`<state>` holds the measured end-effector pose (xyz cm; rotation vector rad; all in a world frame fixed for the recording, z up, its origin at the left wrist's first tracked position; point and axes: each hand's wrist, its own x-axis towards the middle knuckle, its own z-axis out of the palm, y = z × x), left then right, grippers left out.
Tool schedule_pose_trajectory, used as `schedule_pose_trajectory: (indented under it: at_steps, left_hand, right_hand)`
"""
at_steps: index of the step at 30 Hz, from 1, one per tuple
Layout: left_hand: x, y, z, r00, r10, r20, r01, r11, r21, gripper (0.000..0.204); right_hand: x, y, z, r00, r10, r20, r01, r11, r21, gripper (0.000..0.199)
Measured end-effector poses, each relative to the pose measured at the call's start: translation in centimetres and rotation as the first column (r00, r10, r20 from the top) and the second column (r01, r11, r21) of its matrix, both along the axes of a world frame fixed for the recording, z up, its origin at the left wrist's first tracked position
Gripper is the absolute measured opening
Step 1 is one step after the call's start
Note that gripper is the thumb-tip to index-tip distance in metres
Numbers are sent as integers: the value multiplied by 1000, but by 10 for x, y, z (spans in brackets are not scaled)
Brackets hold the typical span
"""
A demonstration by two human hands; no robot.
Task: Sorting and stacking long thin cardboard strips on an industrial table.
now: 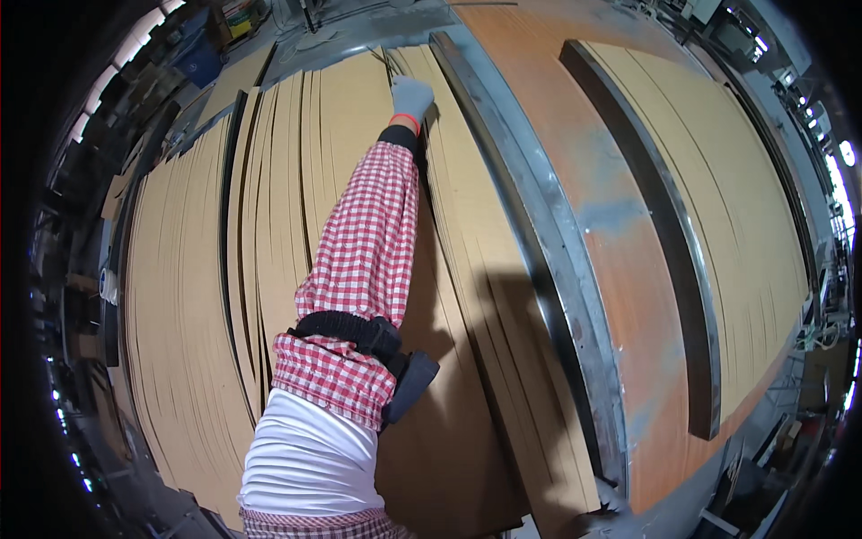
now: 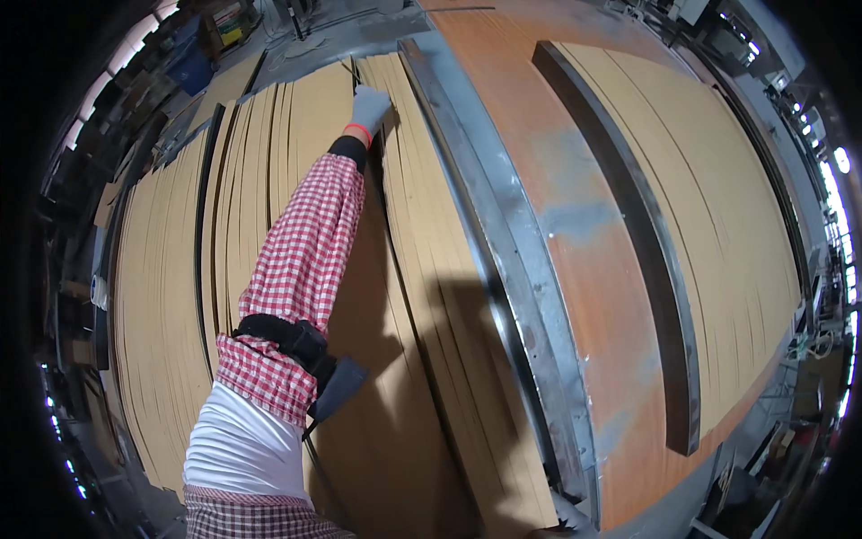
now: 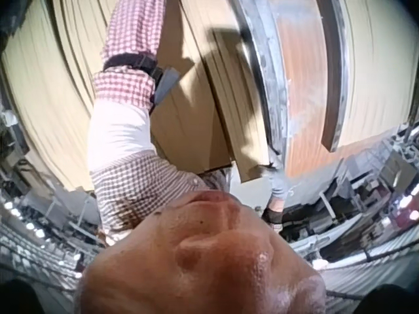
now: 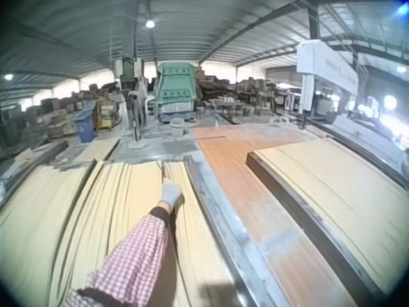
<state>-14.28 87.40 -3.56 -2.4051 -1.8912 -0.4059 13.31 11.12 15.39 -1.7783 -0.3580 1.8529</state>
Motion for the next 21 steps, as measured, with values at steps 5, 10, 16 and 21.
schedule_pose_trajectory:
  at_steps: [5,10,16,21]
  left_hand:
    - [-105,-10,39,985,75,-154,-68,997,47,30]
    - [1,-112,82,880,-266,-394,356,918,174,27]
    - [12,-336,189,596,-573,563,374,818,436,51]
    - [-20,-595,215,653,-394,647,327,917,229,40]
  right_hand:
    - [-19,21,-28,990,139,-6,-133,958,254,76]
    - [-14,4,-16,964,121,235,-163,972,170,77]
    - [-17,10,-40,958,99,269,-202,900,386,71]
    - [-18,2,-64,902,221,372,-376,826,419,68]
